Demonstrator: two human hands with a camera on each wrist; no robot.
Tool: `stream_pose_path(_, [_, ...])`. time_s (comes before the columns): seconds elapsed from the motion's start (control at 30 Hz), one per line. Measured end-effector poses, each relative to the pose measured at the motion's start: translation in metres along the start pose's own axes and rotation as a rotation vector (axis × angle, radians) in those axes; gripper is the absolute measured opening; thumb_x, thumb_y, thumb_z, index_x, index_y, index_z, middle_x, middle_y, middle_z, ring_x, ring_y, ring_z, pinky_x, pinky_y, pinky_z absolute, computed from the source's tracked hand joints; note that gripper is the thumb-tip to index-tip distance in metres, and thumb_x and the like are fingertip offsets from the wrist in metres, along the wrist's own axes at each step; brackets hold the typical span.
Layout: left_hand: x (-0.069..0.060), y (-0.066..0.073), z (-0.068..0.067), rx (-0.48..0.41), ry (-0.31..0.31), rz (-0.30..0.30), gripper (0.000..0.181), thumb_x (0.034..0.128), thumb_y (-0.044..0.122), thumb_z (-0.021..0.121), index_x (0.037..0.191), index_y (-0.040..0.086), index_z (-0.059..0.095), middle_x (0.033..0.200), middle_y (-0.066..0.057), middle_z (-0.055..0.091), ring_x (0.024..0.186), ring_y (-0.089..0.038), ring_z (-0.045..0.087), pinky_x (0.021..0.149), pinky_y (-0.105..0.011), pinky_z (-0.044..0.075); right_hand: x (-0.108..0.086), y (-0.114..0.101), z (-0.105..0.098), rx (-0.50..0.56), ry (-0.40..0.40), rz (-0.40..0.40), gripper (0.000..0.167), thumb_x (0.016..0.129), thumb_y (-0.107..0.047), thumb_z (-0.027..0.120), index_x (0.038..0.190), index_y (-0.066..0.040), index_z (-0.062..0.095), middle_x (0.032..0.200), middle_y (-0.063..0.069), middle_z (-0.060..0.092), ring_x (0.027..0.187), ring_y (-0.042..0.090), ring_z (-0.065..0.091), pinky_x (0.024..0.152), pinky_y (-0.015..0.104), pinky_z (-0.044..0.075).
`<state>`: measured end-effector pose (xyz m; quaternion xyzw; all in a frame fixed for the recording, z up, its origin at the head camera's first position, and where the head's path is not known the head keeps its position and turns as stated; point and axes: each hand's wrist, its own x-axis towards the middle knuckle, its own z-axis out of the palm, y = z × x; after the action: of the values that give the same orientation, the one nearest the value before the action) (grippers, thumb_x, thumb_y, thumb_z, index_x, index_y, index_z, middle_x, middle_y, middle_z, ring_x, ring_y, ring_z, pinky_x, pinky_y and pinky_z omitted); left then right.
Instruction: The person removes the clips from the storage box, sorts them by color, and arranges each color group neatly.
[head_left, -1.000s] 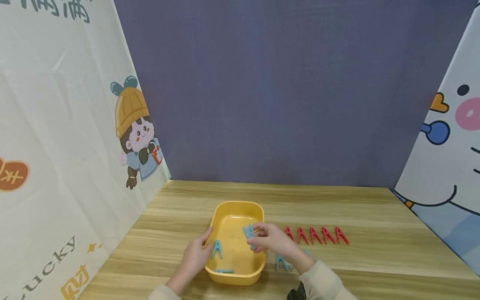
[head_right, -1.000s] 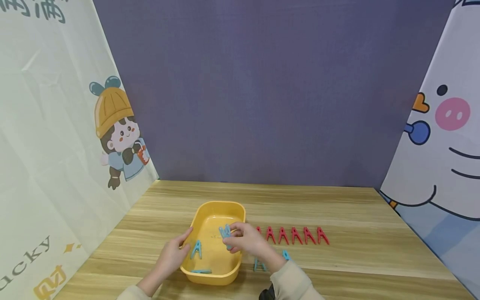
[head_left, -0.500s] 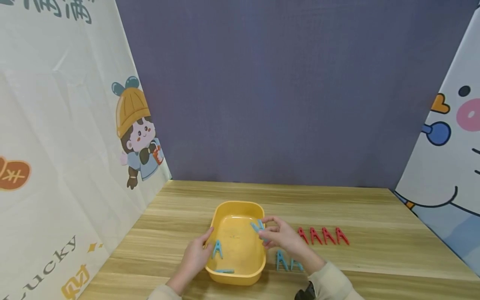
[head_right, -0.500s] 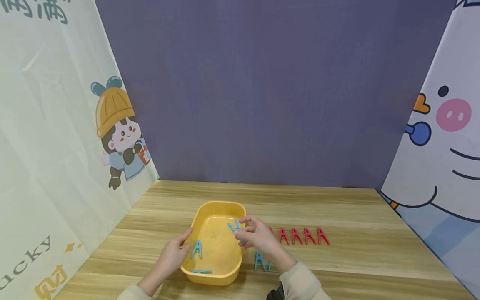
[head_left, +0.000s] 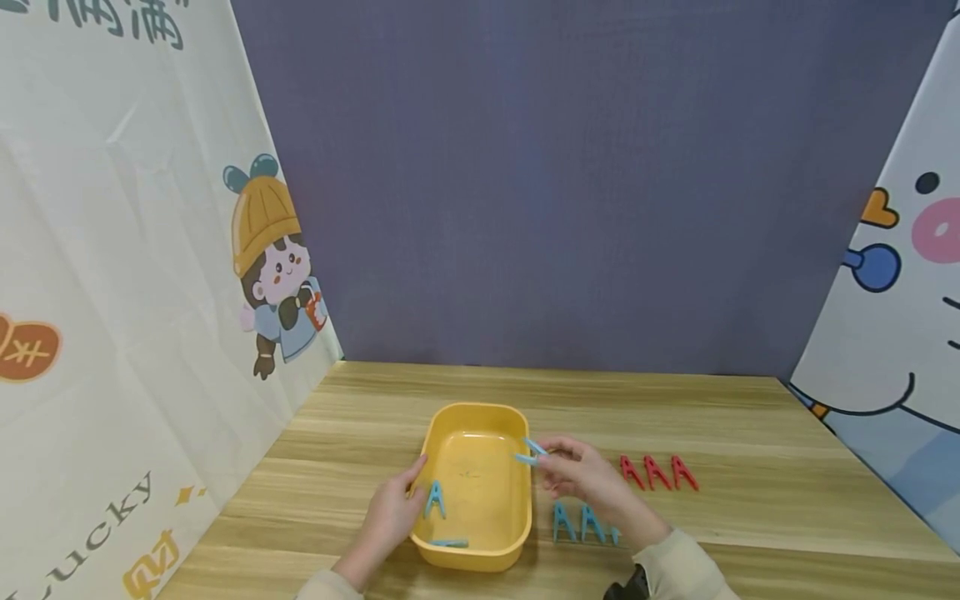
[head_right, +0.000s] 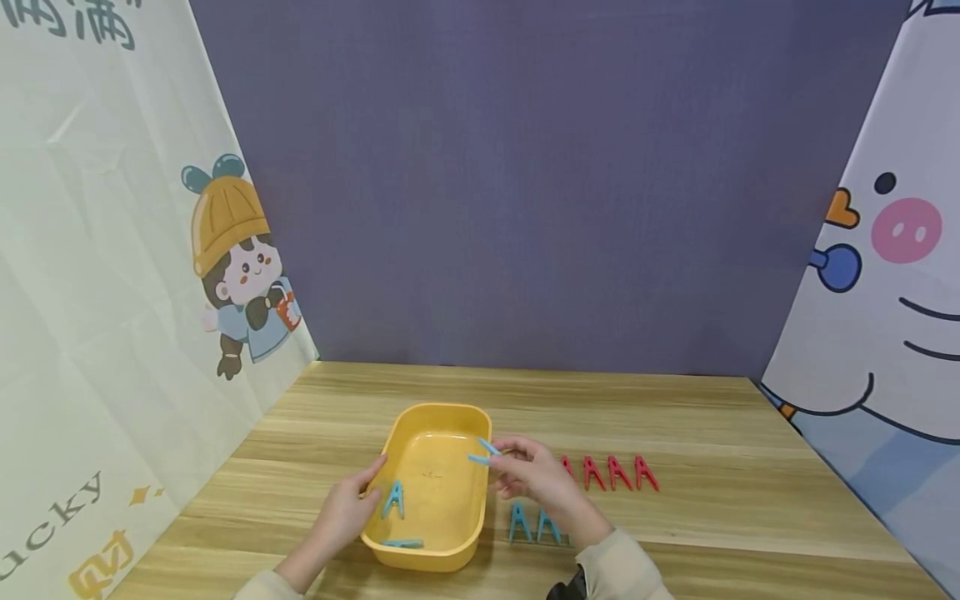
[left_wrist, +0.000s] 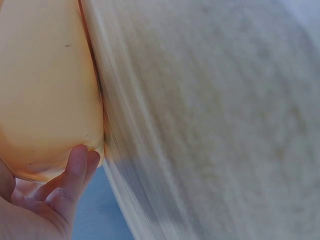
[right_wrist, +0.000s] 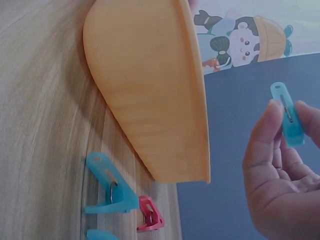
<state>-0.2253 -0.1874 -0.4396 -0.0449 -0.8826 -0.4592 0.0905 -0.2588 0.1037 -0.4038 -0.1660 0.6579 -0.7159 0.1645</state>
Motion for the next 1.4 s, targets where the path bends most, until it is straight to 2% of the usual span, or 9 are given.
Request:
stream_pose_path(0.2, [0.000, 0.001, 0.000, 0.008, -0.001, -0.009, 0.048, 0.0864, 0.000, 0.051, 0.134, 0.001, 0.045, 0.124, -0.035, 0.045, 0.043, -0.011, 0.043, 0.041, -0.022, 0.045, -0.003, -0.001, -0.008, 0.034, -0.023, 0.004, 0.043, 0.092, -0.018, 0.056, 0.122, 0.010, 0.044, 0.083, 0.006, 0.060, 0.070, 0.013, 0.057, 0.061, 0.026, 0.050])
stream_pose_path(0.33, [0.000, 0.001, 0.001, 0.015, 0.002, -0.014, 0.048, 0.0862, 0.000, 0.051, 0.134, 0.001, 0.045, 0.125, -0.034, 0.045, 0.044, -0.011, 0.044, 0.042, -0.022, 0.045, -0.006, -0.002, -0.013, 0.045, -0.017, -0.014, 0.034, 0.093, -0.019, 0.054, 0.118, 0.004, 0.052, 0.083, 0.005, 0.064, 0.074, 0.015, 0.061, 0.065, 0.027, 0.052])
stream_pose_path(0.57, [0.000, 0.001, 0.001, 0.015, 0.002, -0.017, 0.047, 0.0869, 0.000, 0.051, 0.133, 0.001, 0.046, 0.125, -0.034, 0.045, 0.046, -0.013, 0.046, 0.042, -0.022, 0.046, -0.011, -0.003, -0.021, 0.106, 0.020, -0.017, 0.028, 0.092, -0.017, 0.056, 0.115, -0.002, 0.059, 0.092, 0.008, 0.066, 0.082, 0.017, 0.063, 0.070, 0.028, 0.052])
stream_pose_path(0.77, [0.000, 0.001, 0.001, 0.018, 0.008, -0.017, 0.047, 0.0870, 0.001, 0.051, 0.133, 0.002, 0.046, 0.124, -0.033, 0.047, 0.046, -0.012, 0.046, 0.042, -0.023, 0.046, -0.014, -0.003, -0.026, 0.134, 0.010, -0.010, 0.025, 0.093, -0.016, 0.054, 0.115, -0.006, 0.059, 0.092, 0.007, 0.066, 0.083, 0.016, 0.064, 0.076, 0.032, 0.052])
stream_pose_path(0.83, [0.000, 0.002, 0.001, 0.011, 0.010, -0.023, 0.047, 0.0870, 0.001, 0.051, 0.133, 0.002, 0.046, 0.124, -0.033, 0.047, 0.043, -0.012, 0.043, 0.041, -0.023, 0.046, -0.015, -0.003, -0.028, 0.132, 0.007, -0.013, 0.024, 0.093, -0.014, 0.053, 0.115, -0.005, 0.058, 0.093, 0.007, 0.065, 0.085, 0.017, 0.064, 0.078, 0.033, 0.051])
stream_pose_path(0.97, [0.000, 0.002, 0.001, 0.014, 0.008, -0.022, 0.047, 0.0871, 0.001, 0.051, 0.134, 0.002, 0.045, 0.125, -0.033, 0.046, 0.046, -0.012, 0.045, 0.042, -0.023, 0.046, -0.017, -0.003, -0.031, 0.136, -0.001, -0.025, 0.022, 0.094, -0.011, 0.051, 0.115, -0.005, 0.056, 0.094, 0.007, 0.064, 0.088, 0.022, 0.063, 0.081, 0.035, 0.050])
stream_pose_path(1.17, [-0.001, 0.002, 0.001, 0.006, -0.002, -0.021, 0.048, 0.0871, 0.000, 0.050, 0.134, 0.002, 0.045, 0.125, -0.034, 0.046, 0.041, -0.010, 0.041, 0.040, -0.023, 0.045, -0.020, -0.002, -0.036, 0.141, -0.004, -0.031, 0.025, 0.093, -0.011, 0.052, 0.118, -0.006, 0.055, 0.092, 0.007, 0.064, 0.086, 0.020, 0.063, 0.081, 0.035, 0.050])
stream_pose_path(1.4, [-0.001, 0.002, 0.001, 0.013, 0.007, -0.015, 0.047, 0.0870, 0.001, 0.050, 0.134, 0.002, 0.046, 0.123, -0.033, 0.047, 0.040, -0.009, 0.040, 0.039, -0.023, 0.045, -0.023, -0.002, -0.042, 0.093, 0.059, -0.011, 0.035, 0.092, -0.013, 0.054, 0.125, -0.001, 0.047, 0.093, 0.007, 0.057, 0.078, 0.017, 0.061, 0.076, 0.033, 0.052])
